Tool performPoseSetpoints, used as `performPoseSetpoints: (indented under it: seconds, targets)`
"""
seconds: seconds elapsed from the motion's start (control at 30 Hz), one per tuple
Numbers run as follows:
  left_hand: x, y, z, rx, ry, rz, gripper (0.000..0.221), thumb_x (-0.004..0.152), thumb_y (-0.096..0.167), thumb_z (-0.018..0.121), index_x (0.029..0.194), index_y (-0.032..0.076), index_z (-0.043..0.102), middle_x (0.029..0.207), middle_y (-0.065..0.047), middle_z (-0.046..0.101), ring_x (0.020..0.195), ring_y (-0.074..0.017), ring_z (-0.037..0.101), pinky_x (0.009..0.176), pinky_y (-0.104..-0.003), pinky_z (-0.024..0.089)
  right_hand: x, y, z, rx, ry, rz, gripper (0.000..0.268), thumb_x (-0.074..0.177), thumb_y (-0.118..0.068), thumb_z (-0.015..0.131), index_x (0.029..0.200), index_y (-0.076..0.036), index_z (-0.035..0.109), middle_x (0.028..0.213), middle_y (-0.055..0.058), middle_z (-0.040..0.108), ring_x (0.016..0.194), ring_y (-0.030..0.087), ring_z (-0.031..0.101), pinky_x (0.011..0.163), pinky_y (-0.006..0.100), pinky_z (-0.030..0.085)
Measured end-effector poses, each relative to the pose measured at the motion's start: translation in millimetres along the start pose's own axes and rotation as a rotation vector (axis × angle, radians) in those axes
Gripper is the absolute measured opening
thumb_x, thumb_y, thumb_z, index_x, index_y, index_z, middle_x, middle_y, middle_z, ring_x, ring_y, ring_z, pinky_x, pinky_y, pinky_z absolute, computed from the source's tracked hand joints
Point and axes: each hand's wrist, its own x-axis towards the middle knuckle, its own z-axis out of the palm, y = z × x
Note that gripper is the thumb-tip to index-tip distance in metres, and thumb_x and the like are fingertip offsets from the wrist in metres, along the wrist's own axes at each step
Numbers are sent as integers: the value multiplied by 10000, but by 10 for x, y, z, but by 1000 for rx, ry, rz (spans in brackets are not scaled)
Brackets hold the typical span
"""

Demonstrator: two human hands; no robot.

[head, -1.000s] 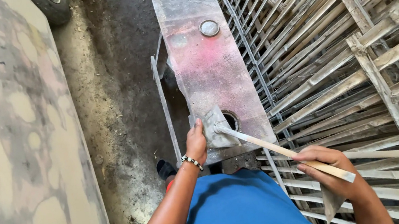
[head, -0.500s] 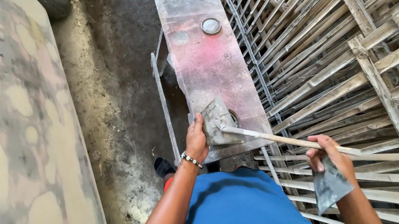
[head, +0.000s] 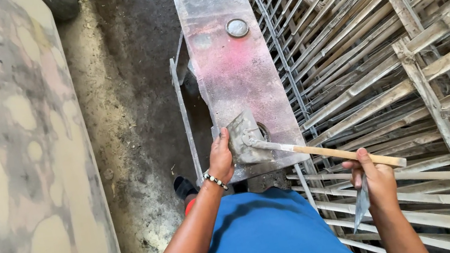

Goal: The person scoops a gray paste from a container using a putty knife and applies it to the side panel of a vehicle. They spread the paste across the surface with the knife, smoothing it out in broad strokes.

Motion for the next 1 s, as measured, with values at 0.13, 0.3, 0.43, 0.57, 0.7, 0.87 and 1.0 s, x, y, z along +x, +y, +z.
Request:
performPoseSetpoints:
  seconds: [0.13, 0.3, 0.43, 0.57, 0.7, 0.87, 1.0]
  targets:
    - [70, -101, -132, -5, -5, 36, 422, 1075, 402, 498, 1204, 28, 643, 1161, -70, 714, 1038, -149, 671, 937, -324, 533, -12, -68, 108, 78, 56, 31, 455, 1044, -372, 594, 843, 31, 657, 709, 102, 699, 459, 114, 452, 453, 286, 350]
    - [149, -121, -285, 107, 72, 85, 424, 1076, 393, 495, 1202, 23, 660, 1147, -56, 712, 1023, -130, 650, 933, -312, 517, 187, 269, -198, 302, 16, 129, 427, 1108, -306, 663, 888, 59, 677, 653, 100, 547, 471, 123, 452, 489, 281, 384]
    - [191, -138, -499, 174, 102, 110, 460, 1089, 403, 483, 1208, -4, 662, 1149, -67, 717, 1029, -132, 646, 936, -307, 510, 93, -96, 15, 254, 52, -7, 365, 1076, -284, 617, 893, 28, 668, 785, 128, 702, 497, 97, 472, 485, 273, 399]
    - [140, -109, -569, 215, 189, 146, 482, 1073, 401, 485, 1263, -7, 659, 1189, -62, 719, 1057, -132, 644, 956, -290, 497, 225, -116, 252, 100, 87, -127, 321, 1062, -272, 611, 927, 13, 670, 811, 139, 727, 490, 93, 469, 465, 252, 360]
    - [110, -170, -617, 269, 276, 158, 503, 1078, 404, 486, 1274, -25, 662, 1177, -77, 719, 1051, -141, 633, 945, -300, 493, 574, 314, 487, -57, 63, -234, 359, 1093, -283, 640, 961, 43, 712, 821, 125, 719, 593, 66, 463, 528, 256, 339]
    - [107, -207, -472, 184, 231, 171, 495, 1075, 389, 491, 1273, -31, 663, 1205, -60, 721, 1078, -135, 636, 969, -292, 490, 662, 358, 964, -450, -30, -366, 442, 1071, -353, 631, 916, 35, 775, 795, 82, 748, 698, 101, 605, 656, 291, 476]
    - [-13, 18, -185, 86, 141, 144, 456, 1074, 373, 482, 1292, 11, 654, 1236, -26, 711, 1098, -109, 638, 980, -277, 492, 747, 448, 1077, -575, -115, -186, 577, 1046, -508, 552, 958, 22, 764, 751, 74, 750, 669, 139, 598, 627, 336, 472]
